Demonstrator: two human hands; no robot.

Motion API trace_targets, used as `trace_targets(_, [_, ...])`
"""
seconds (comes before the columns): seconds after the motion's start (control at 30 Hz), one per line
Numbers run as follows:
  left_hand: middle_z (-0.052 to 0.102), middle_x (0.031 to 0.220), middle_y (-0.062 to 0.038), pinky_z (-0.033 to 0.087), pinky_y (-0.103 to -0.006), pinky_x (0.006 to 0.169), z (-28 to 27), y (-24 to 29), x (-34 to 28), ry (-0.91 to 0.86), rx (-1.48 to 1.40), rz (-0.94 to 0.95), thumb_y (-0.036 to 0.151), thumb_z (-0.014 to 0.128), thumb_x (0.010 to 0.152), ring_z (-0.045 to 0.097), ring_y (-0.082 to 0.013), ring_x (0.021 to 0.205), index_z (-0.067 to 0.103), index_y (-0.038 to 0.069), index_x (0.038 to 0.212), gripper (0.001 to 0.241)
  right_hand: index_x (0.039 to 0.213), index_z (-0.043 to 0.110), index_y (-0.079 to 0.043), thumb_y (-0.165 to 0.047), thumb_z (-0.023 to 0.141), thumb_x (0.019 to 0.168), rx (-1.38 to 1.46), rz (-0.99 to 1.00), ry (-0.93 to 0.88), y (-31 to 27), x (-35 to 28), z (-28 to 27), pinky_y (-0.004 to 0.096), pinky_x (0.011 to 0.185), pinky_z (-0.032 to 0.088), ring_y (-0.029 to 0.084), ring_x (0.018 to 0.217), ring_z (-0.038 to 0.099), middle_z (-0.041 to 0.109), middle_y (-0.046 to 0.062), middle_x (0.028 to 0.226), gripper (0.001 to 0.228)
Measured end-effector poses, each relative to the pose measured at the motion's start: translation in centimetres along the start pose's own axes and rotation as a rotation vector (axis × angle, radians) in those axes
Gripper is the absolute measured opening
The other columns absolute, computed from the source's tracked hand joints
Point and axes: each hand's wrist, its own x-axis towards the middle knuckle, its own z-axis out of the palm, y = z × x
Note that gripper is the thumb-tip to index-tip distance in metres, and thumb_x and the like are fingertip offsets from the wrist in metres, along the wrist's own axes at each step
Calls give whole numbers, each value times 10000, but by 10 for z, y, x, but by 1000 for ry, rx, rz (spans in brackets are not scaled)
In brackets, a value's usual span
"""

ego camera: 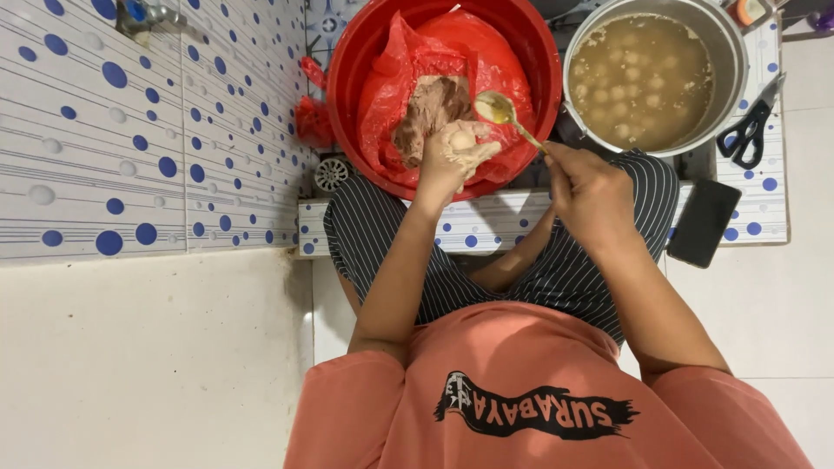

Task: Forming meatballs by scooping meat paste from a bowl and dropping it into a pot of water using a spoon.

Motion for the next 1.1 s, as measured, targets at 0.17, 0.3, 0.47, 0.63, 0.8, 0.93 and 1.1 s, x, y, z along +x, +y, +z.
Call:
trace_targets(0.17, [681,560,-119,289,-337,83,-17,-73,38,17,-2,46,101,995,659,484,-226,241,688,139,914,401,1104,825,-88,-45,732,987,-361,-126,-34,-16,8,3,281,475,521,202,537,658,686,65,700,156])
trace_targets(0.3, [594,510,-118,277,-340,105,-6,-48,23,84,-36,43,121,924,716,493,-262,256,636,139,768,293,1122,812,-121,-55,727,944,-400,-196,-37,-11,9,17,286,473,528,191,549,661,666,38,703,208])
trace_targets(0.47, [521,404,-131,337,-313,142,-6,-30,19,97,12,73,54,853,757,430,-204,190,516,30,580,382,1124,789,-174,-118,701,918,-430,-198,-99,-5,2,37,307,479,543,195,568,677,655,17,694,231])
trace_targets(0.63, [754,732,-63,616,-376,742,-29,-79,40,179,627,-19,205,826,694,759,-226,788,790,156,853,171,1046,807,-60,2,681,923,185,182,-233,29,-10,62,308,437,471,247,531,642,680,100,634,186])
trace_targets(0.8, [768,817,-81,622,-471,804,-25,-65,39,145,965,-143,231,743,753,754,-331,925,798,152,949,219,1033,785,-41,-38,665,933,591,626,-321,56,-17,69,195,336,301,33,384,426,633,67,533,157])
trace_targets(0.93, [732,751,-133,597,-469,792,-37,-91,50,129,989,98,272,788,779,742,-375,854,741,121,877,186,1092,708,95,0,658,916,853,835,-207,73,-13,43,156,288,254,-19,342,374,577,105,553,207])
trace_targets(1.1, [733,776,-158,546,-461,878,-53,-105,61,146,877,160,284,884,780,730,-351,848,711,91,832,264,944,788,-93,-87,645,964,229,737,-136,182,-32,25,277,515,395,135,502,530,667,82,656,145])
